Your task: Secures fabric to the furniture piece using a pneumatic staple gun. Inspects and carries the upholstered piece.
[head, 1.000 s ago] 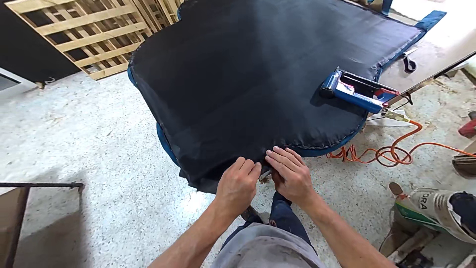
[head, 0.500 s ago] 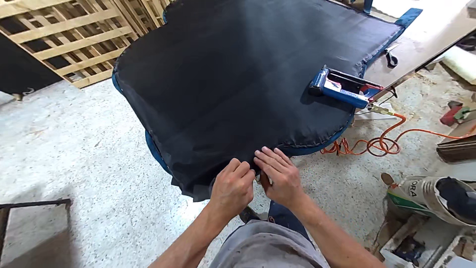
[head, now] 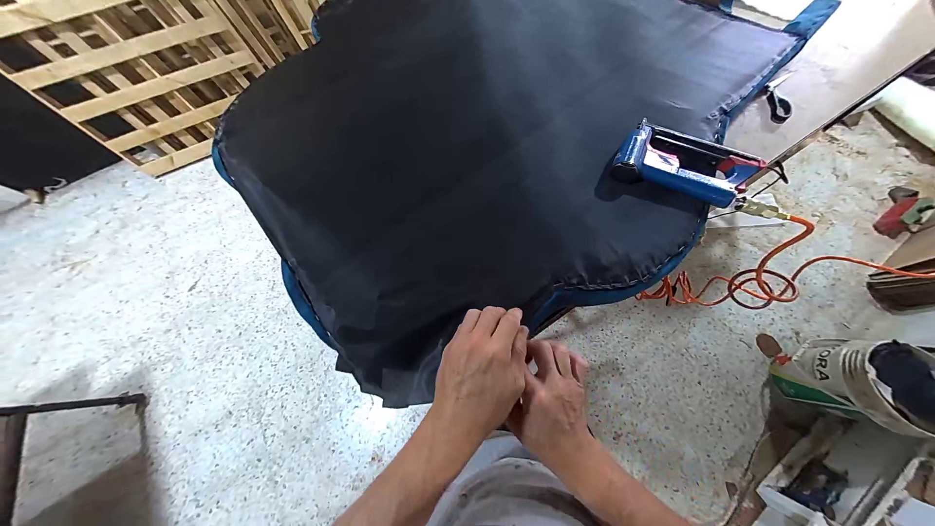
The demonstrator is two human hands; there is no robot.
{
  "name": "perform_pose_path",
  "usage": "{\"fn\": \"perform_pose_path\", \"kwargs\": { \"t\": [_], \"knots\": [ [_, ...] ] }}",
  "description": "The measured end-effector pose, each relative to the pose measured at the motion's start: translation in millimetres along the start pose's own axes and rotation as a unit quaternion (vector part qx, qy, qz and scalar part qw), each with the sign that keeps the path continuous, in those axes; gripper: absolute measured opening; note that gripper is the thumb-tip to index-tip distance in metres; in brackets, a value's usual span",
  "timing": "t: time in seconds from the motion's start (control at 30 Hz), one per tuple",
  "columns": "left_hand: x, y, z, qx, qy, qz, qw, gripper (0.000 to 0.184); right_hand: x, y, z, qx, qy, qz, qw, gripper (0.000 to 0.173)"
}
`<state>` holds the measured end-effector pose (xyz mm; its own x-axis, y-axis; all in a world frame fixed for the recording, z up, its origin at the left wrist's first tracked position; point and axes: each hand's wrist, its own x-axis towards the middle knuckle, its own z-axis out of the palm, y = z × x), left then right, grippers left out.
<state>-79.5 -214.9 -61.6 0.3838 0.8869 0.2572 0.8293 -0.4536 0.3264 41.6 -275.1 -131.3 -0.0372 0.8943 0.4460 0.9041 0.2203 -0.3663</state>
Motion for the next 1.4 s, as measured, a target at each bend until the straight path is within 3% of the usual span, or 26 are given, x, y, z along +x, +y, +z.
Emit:
{"fn": "perform_pose_path", "kwargs": {
  "t": [0.17, 0.33, 0.57, 0.67, 0.8, 0.87, 1.0, 1.07, 1.17, 1.27, 1.4],
  "knots": [
    [3, -1, 5, 0.061, -0.016, 0.001, 0.998, 0.037, -24, -2, -5, 0.128, -0.051, -0.044, 0.99, 0.015],
    [-2, -3, 8, 0.091, 0.001, 0.012, 0.996, 0.032, -30, 20, -15, 0.202, -0.077, 0.027, 0.976, 0.023],
    [6, -9, -1, 0.08, 0.023, 0.068, 0.994, 0.019, 4, 43, -34, 0.128, 0.003, 0.038, 0.991, 0.031],
    [10, -12, -5, 0.077, 0.04, 0.089, 0.992, 0.019, 15, 46, -30, 0.072, -0.035, 0.038, 0.996, 0.049],
    [12, -13, -7, 0.082, 0.053, 0.11, 0.989, 0.02, 32, 42, -23, 0.027, -0.102, 0.043, 0.994, 0.057],
    [14, -14, -9, 0.088, 0.057, 0.126, 0.987, 0.02, 40, 38, -23, 0.023, -0.139, 0.061, 0.988, 0.055],
    [16, -16, -13, 0.1, 0.04, 0.165, 0.98, 0.02, 50, 39, -19, 0.049, -0.166, 0.068, 0.983, 0.037],
    [16, -19, -13, 0.112, 0.033, 0.182, 0.976, 0.02, 45, 44, -23, 0.066, -0.18, 0.036, 0.981, 0.041],
    [16, -23, -12, 0.124, 0.023, 0.202, 0.971, 0.02, 24, 55, -31, 0.109, -0.136, -0.022, 0.985, 0.052],
    [16, -23, -7, 0.124, 0.014, 0.206, 0.971, 0.02, 15, 60, -40, 0.156, -0.071, -0.001, 0.985, 0.033],
    [21, -19, -7, 0.108, 0.029, 0.178, 0.978, 0.016, 40, 59, -50, 0.157, 0.031, 0.039, 0.986, 0.027]
  ]
}}
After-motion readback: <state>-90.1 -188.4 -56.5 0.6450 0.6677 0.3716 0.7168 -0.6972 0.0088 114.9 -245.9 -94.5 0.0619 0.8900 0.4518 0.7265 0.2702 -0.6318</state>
